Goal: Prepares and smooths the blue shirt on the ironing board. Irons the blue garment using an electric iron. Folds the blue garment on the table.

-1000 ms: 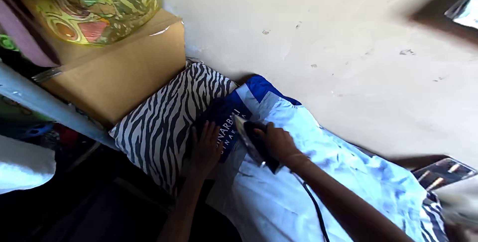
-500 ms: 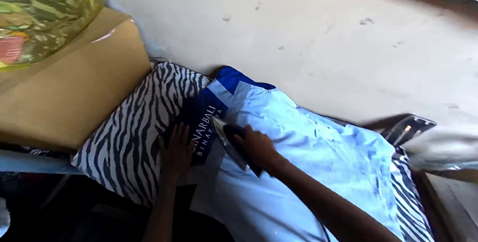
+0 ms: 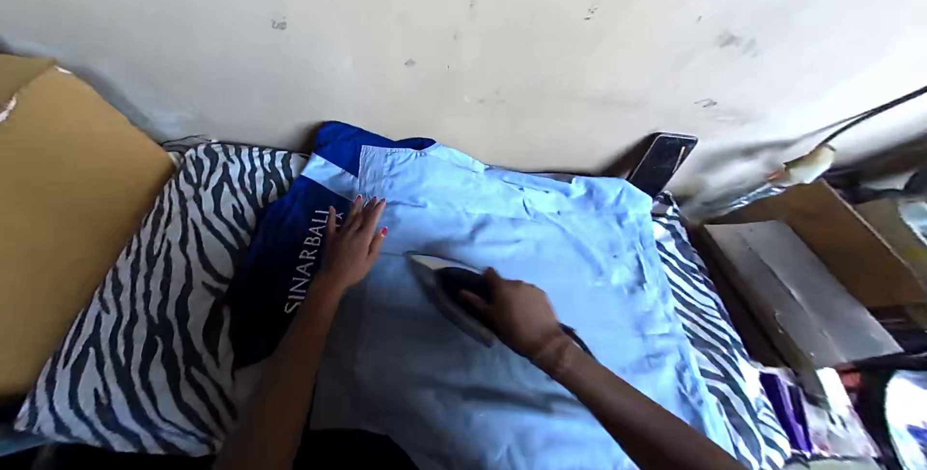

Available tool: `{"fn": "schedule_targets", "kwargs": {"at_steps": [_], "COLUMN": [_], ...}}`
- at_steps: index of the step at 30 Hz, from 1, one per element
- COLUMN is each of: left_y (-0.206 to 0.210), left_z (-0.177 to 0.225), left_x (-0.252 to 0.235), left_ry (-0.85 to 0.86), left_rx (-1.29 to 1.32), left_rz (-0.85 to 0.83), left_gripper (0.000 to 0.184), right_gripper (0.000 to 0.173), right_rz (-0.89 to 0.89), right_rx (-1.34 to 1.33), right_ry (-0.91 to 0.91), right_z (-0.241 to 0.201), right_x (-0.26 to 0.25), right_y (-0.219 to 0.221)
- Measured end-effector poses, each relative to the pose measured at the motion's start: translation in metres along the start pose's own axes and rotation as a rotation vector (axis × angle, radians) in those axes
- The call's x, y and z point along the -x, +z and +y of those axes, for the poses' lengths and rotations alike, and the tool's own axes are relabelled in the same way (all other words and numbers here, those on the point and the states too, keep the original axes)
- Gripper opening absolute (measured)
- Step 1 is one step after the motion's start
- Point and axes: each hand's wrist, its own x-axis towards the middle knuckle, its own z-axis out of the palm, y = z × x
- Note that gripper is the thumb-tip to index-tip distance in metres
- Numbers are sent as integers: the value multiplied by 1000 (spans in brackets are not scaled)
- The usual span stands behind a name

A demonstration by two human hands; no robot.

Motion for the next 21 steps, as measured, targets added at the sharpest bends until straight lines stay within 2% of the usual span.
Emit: {"fn": "schedule_targets", "kwargs": {"at_steps": [1, 3, 6, 8, 10, 14, 17, 19, 21], "left_y": [7, 2, -7, -3, -2, -1, -1, -3, -4], "left_z": [-21, -71, -114, -119, -117, -120, -127, -131, -131], "left_x": [-6, -9, -10, -8, -8, -8, -4, -5, -6], "left_ry": [3, -55, -89, -95, -115, -114, -61, -31, -19], "left_rx": [-45, -151, -206, -123, -39, -11, -17, -29, -35], "left_rz": [-49, -92, -58, 13, 54, 100, 119, 118, 110], "left_gripper": [53, 53, 56, 58, 60, 60, 60, 60, 60], "right_gripper": [62, 60, 57, 61, 65, 65, 57, 51, 51], "right_rz": [-9, 2, 87, 67, 37, 24, -103, -134, -74], "right_rx": [39, 63, 76, 111, 118, 6, -117, -118, -114], "right_ry": [-45, -51, -13, -71, -137, -144, -178, -174, -52], "right_z": [-19, -27, 11, 24, 14, -55, -91, -77, -27], "right_x": [-18, -56, -98, -107, -113, -123, -100, -78, -66], "right_y": [-6, -24, -46, -54, -57, -46, -33, -30, -35]}}
